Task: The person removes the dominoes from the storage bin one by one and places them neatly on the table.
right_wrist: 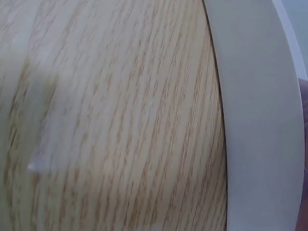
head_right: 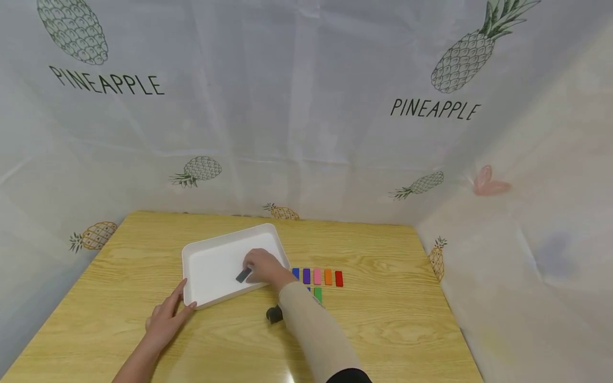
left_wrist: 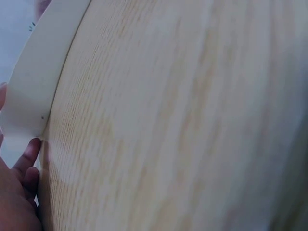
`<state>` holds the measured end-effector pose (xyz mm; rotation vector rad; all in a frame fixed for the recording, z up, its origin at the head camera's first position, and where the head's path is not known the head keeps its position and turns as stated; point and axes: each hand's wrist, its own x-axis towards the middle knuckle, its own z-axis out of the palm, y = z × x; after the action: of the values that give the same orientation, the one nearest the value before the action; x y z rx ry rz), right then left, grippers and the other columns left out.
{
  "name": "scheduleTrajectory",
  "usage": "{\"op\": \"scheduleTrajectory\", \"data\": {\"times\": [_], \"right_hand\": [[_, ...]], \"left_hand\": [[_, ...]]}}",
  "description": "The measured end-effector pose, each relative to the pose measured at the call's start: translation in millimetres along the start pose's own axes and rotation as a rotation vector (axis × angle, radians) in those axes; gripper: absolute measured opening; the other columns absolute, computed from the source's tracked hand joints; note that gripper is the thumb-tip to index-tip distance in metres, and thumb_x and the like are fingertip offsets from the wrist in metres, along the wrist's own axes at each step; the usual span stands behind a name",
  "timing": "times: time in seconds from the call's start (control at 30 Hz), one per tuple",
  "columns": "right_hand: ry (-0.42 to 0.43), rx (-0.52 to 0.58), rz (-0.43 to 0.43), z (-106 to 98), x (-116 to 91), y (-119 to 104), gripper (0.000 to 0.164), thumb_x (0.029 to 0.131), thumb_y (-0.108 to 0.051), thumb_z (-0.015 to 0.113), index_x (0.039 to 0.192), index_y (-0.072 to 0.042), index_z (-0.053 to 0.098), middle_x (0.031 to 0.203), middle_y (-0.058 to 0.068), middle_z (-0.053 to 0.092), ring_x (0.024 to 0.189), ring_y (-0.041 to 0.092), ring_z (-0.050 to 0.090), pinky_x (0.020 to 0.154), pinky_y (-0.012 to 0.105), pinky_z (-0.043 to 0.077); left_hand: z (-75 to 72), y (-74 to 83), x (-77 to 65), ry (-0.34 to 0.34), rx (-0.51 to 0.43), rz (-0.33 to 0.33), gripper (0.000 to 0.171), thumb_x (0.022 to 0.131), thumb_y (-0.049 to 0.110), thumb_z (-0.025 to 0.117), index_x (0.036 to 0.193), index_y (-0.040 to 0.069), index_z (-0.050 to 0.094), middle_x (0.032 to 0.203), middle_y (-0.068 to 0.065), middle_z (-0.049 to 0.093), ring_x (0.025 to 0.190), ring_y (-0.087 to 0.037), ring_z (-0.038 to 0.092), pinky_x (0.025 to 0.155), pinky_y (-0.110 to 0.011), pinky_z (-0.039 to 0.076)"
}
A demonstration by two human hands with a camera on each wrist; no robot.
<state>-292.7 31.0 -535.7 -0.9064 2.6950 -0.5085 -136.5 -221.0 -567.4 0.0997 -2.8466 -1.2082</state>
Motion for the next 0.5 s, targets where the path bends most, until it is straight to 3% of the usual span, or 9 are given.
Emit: {"op": "scheduleTrajectory", "data": {"times": [0.13, 0.3, 0.5], "right_hand": [[0.019, 0.041, 0.001, 2.6, 1.2, 4.3, 0.033, 0.076, -0.021, 0.086, 0.104, -0.021, 0.068, 0.106, -0.009, 0.059, 0.099, 0.009, 0.051, 0.091, 0.022, 0.039], [-0.017, -0.054, -0.039, 1.5, -0.9, 5.2, 0.037, 0.081, -0.023, 0.082, 0.117, -0.024, 0.073, 0.126, -0.005, 0.056, 0.120, 0.013, 0.048, 0.104, 0.024, 0.033], [-0.024, -0.114, -0.056, 0.8, -2.4, 4.1, 0.024, 0.081, -0.025, 0.082, 0.105, -0.028, 0.078, 0.129, -0.004, 0.055, 0.123, 0.015, 0.046, 0.104, 0.024, 0.032]], "left_hand": [[0.6, -0.4, -0.2, 0.002, 0.005, 0.002, 0.074, 0.096, 0.045, 0.058, 0.155, 0.015, 0.027, 0.127, -0.009, 0.058, 0.111, -0.042, 0.046, 0.081, -0.058, 0.028], [1.3, -0.1, 0.1, 0.006, 0.004, 0.004, 0.074, 0.096, 0.045, 0.059, 0.155, 0.015, 0.027, 0.126, -0.009, 0.058, 0.110, -0.041, 0.046, 0.081, -0.057, 0.028], [1.3, -1.3, 0.3, -0.001, -0.007, -0.002, 0.074, 0.096, 0.045, 0.059, 0.155, 0.015, 0.026, 0.128, -0.010, 0.057, 0.112, -0.042, 0.044, 0.081, -0.056, 0.026]]}}
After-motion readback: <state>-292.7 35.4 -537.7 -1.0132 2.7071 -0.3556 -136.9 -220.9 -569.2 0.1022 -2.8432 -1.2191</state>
